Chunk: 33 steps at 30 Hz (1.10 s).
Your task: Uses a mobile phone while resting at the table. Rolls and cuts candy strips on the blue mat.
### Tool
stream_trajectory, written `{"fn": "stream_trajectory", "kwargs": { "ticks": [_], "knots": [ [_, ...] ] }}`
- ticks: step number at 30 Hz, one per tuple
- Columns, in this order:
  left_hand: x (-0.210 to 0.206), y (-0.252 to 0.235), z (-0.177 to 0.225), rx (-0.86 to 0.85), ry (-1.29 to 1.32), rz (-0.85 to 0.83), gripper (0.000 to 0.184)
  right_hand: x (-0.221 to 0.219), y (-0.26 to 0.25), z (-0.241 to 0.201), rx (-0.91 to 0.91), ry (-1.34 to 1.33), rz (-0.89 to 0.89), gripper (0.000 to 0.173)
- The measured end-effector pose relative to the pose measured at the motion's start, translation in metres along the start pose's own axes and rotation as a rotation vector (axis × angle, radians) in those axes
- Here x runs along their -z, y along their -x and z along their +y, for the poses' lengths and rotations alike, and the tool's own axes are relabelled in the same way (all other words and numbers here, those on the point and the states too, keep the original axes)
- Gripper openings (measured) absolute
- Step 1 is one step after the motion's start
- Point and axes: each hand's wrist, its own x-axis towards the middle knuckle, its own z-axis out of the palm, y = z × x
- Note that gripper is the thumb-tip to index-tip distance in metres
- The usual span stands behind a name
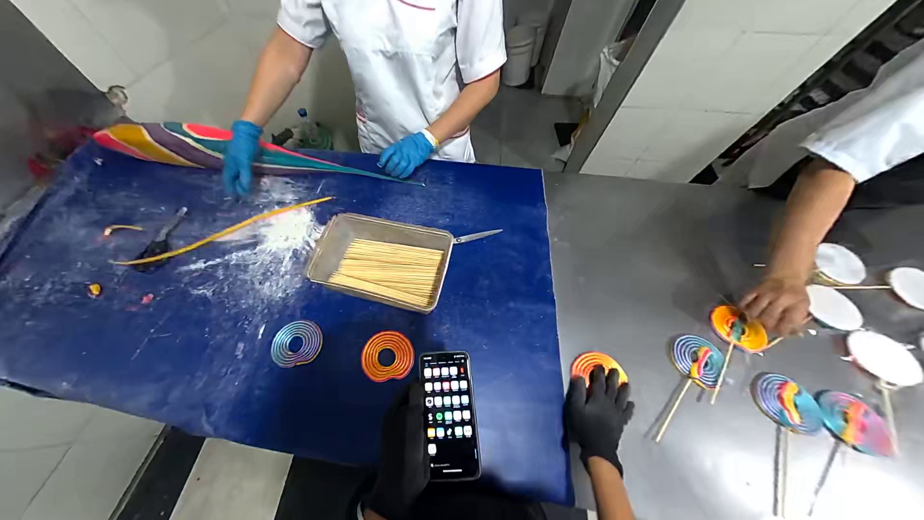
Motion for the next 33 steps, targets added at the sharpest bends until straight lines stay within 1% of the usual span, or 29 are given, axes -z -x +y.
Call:
{"fn": "stream_trajectory", "kwargs": {
  "ticks": [1,2,3,5,6,7,8,9,10,11,12,13,15,17,18,19,21,22,24,25,26,27,29,30,31,32,33],
  "knots": [
    [0.043,-0.039,-0.053,-0.159,-0.064,-0.130,0.035,-0.002,0.023,-0.017,0.017,-0.012,-0.004,0.071],
    [0.072,-0.070,-0.089,-0.226,-0.121,-0.171,0.037,-0.007,0.043,-0.035,0.044,-0.011,-0.018,0.070],
    [0.090,-0.090,-0.109,-0.220,-0.150,-0.144,0.038,-0.014,0.057,-0.053,0.080,0.001,-0.037,0.069],
    [0.104,-0.107,-0.113,-0.126,-0.101,-0.104,0.036,-0.028,0.064,-0.089,0.176,0.027,-0.055,0.069],
    [0.110,-0.111,-0.110,-0.112,-0.093,-0.105,0.035,-0.031,0.061,-0.106,0.222,-0.006,-0.052,0.070],
    [0.115,-0.112,-0.106,-0.101,-0.072,-0.115,0.035,-0.028,0.061,-0.124,0.256,-0.102,-0.040,0.069],
    [0.120,-0.112,-0.101,-0.107,-0.061,-0.130,0.035,-0.013,0.066,-0.147,0.262,-0.275,-0.063,0.066],
    [0.124,-0.114,-0.096,-0.117,-0.044,-0.149,0.034,0.011,0.078,-0.174,0.230,-0.513,-0.173,0.062],
    [0.127,-0.116,-0.092,-0.123,-0.024,-0.173,0.034,0.038,0.095,-0.199,0.185,-0.775,-0.345,0.057],
    [0.130,-0.116,-0.089,-0.124,-0.005,-0.197,0.035,0.059,0.112,-0.217,0.153,-1.021,-0.534,0.056],
    [0.133,-0.117,-0.087,-0.119,0.025,-0.214,0.035,0.072,0.129,-0.231,0.112,-1.207,-0.670,0.057],
    [0.134,-0.117,-0.085,-0.109,0.056,-0.218,0.034,0.082,0.143,-0.242,0.062,-1.312,-0.747,0.057],
    [0.139,-0.116,-0.082,-0.109,0.087,-0.248,0.034,0.088,0.159,-0.255,-0.032,-1.359,-0.754,0.059],
    [0.145,-0.116,-0.081,-0.099,0.091,-0.277,0.035,0.087,0.167,-0.260,-0.085,-1.339,-0.705,0.057],
    [0.150,-0.117,-0.082,-0.107,0.075,-0.294,0.033,0.086,0.170,-0.261,-0.094,-1.333,-0.688,0.055],
    [0.155,-0.119,-0.084,-0.119,0.052,-0.311,0.027,0.085,0.172,-0.262,-0.089,-1.329,-0.679,0.054],
    [0.158,-0.117,-0.080,-0.060,0.033,-0.320,0.018,0.082,0.177,-0.258,-0.088,-1.334,-0.668,0.054],
    [0.158,-0.116,-0.080,-0.019,0.024,-0.330,0.017,0.079,0.180,-0.255,-0.095,-1.344,-0.649,0.053],
    [0.151,-0.117,-0.095,-0.004,-0.061,-0.340,0.021,0.062,0.183,-0.243,-0.133,-1.305,-0.555,0.049],
    [0.147,-0.120,-0.113,-0.029,-0.114,-0.365,0.028,0.051,0.183,-0.234,-0.186,-1.265,-0.505,0.052],
    [0.142,-0.127,-0.134,-0.072,-0.163,-0.420,0.037,0.039,0.181,-0.224,-0.272,-1.233,-0.471,0.055],
    [0.138,-0.132,-0.149,-0.120,-0.243,-0.477,0.043,0.030,0.178,-0.214,-0.371,-1.205,-0.462,0.055],
    [0.135,-0.142,-0.166,-0.233,-0.454,-0.563,0.045,0.015,0.170,-0.193,-0.518,-1.159,-0.488,0.052],
    [0.140,-0.149,-0.166,-0.317,-0.594,-0.591,0.046,0.001,0.165,-0.178,-0.537,-1.134,-0.495,0.051],
    [0.150,-0.157,-0.164,-0.417,-0.740,-0.560,0.046,-0.015,0.160,-0.161,-0.514,-1.081,-0.493,0.051],
    [0.165,-0.170,-0.162,-0.536,-0.886,-0.458,0.047,-0.023,0.154,-0.154,-0.469,-0.984,-0.469,0.051],
    [0.184,-0.190,-0.161,-0.672,-1.008,-0.302,0.049,-0.024,0.147,-0.157,-0.430,-0.902,-0.439,0.050]
  ]
}}
